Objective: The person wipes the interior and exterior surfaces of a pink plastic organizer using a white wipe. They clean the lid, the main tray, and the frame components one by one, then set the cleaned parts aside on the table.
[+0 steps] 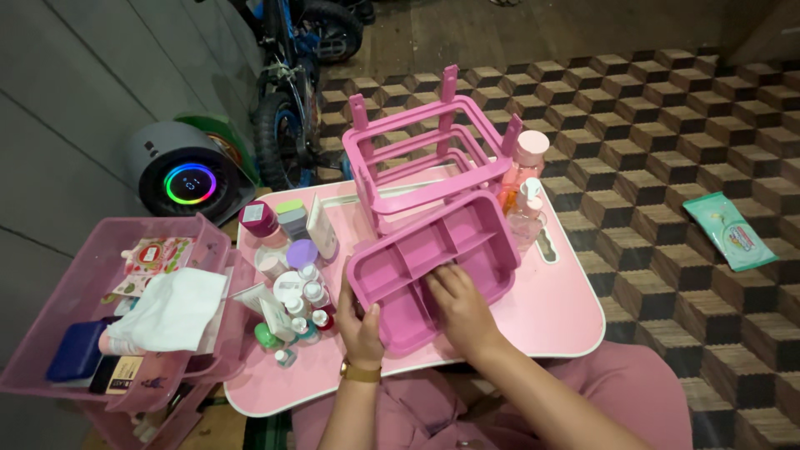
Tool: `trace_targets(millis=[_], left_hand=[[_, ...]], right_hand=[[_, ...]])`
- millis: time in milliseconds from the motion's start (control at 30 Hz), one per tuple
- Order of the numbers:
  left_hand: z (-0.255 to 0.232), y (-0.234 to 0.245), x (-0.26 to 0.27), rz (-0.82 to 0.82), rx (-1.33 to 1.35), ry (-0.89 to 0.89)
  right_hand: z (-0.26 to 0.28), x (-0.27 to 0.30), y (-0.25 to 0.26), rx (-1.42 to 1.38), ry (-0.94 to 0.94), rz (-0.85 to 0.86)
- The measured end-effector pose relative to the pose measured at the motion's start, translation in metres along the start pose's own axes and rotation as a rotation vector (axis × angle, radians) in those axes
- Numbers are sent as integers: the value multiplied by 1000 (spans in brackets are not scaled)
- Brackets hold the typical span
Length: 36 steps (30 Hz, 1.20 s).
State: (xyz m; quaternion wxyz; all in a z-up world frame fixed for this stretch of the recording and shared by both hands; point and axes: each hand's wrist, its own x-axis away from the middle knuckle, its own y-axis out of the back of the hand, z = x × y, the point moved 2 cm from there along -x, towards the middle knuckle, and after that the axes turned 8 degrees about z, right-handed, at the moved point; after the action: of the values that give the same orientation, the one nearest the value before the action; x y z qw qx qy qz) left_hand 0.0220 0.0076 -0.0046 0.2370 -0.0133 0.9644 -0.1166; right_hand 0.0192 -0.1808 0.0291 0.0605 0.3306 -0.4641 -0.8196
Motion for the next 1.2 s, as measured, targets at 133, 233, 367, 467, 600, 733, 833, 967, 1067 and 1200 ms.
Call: trace_targets(millis=[133, 233, 367, 467, 600, 733, 833, 967, 1067, 1200], left_hand=[[-4, 0, 0, 12, 0, -17], [-6, 0, -1, 13, 5, -26], [-4, -1, 0, 23, 34, -24], [-1, -2, 2, 21, -50, -27], [0, -2, 3, 40, 19, -19], [1, 1, 0, 36, -26, -32], [0, 0, 1, 54, 0, -25], [-5, 0, -1, 86, -30, -39], [-6, -1, -1, 84, 7, -26], [-6, 0, -1, 88, -31, -31]], right_hand=[[-3, 3, 1, -116, 58, 89], [-5, 14, 8, -214, 91, 196], [-3, 30, 14, -228, 122, 236], [-7, 31, 13, -175, -39, 375], [-10, 13, 33, -394, -90, 367], [4, -4, 70, -268, 10, 0], [11, -31, 74, 70, 172, -139], [10, -60, 52, 195, 109, 177], [11, -59, 43, 206, 60, 254], [18, -46, 49, 198, 94, 303]])
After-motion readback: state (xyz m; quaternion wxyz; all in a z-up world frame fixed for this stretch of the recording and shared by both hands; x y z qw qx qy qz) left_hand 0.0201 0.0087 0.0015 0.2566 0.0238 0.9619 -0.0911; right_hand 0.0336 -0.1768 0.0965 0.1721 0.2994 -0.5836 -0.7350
